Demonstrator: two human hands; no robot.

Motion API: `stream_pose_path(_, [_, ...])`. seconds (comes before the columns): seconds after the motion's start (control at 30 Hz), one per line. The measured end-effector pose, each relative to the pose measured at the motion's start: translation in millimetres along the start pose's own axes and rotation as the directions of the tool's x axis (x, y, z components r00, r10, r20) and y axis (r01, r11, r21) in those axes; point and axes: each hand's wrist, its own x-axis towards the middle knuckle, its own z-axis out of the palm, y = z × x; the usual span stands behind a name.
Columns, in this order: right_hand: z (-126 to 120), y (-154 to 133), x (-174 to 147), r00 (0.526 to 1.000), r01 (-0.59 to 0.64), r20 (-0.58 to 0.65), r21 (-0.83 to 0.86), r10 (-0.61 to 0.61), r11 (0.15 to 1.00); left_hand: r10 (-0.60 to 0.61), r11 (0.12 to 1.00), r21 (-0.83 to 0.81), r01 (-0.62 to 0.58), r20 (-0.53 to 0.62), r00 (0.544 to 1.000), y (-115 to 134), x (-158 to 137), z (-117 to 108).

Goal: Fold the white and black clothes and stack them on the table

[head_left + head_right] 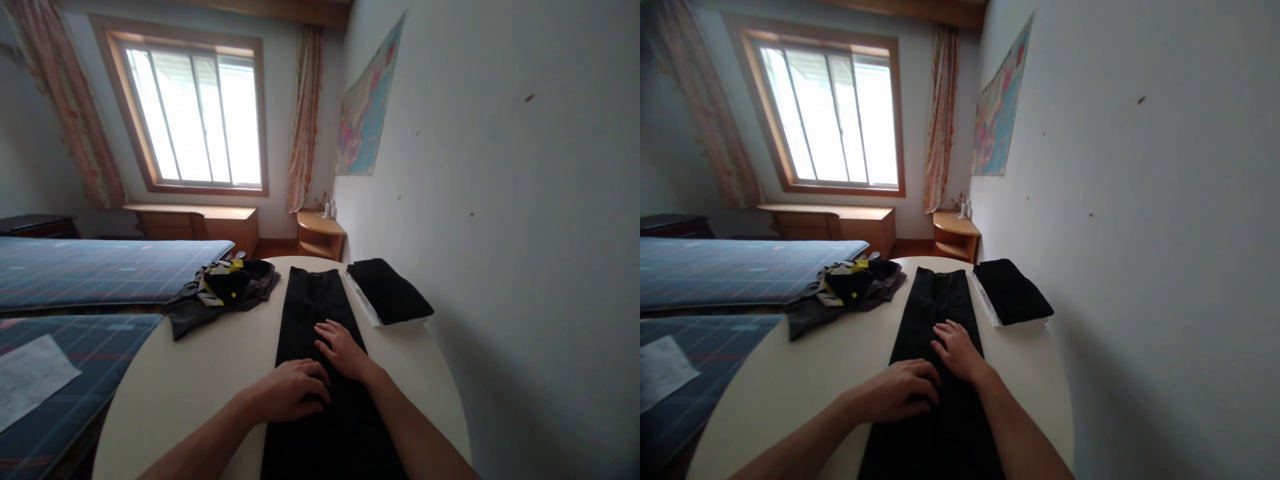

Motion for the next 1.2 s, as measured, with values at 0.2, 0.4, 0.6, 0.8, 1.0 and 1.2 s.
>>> stream_pose_path(0.2, [1, 0, -1, 0.998, -0.02, -0.053, 0.046, 0.023, 0.999, -0.045, 0.999, 0.018, 0.046, -0.049, 0.998, 3, -2, -1])
stream_pose_path(0.4, [-16, -4, -8, 0.999, -0.029, -0.038, -0.033, 0.028, 0.999, -0.21, 0.971, 0.101, 0.217, -0.077, 0.975, -11, -8, 10])
stream_pose_path(0.6, [-32, -13, -24, 0.995, -0.091, 0.027, -0.108, 0.095, 0.99, -0.246, 0.954, 0.164, 0.251, -0.051, 0.968, -29, -9, 11])
stream_pose_path(0.8, [-12, 3, -13, 0.985, -0.109, 0.128, -0.091, 0.12, 0.99, -0.322, 0.882, 0.244, 0.404, -0.313, 0.893, -36, -2, 7])
stream_pose_path(1.0, [-13, -1, -3, 0.994, -0.104, -0.033, -0.171, 0.1, 0.98, -0.34, 0.894, 0.213, 0.393, -0.247, 0.907, -31, -4, 9])
stream_pose_path(1.2, [-21, -13, -17, 0.998, 0.061, 0.02, -0.098, -0.059, 0.993, -0.325, 0.917, 0.219, 0.334, -0.078, 0.943, -32, -15, 6])
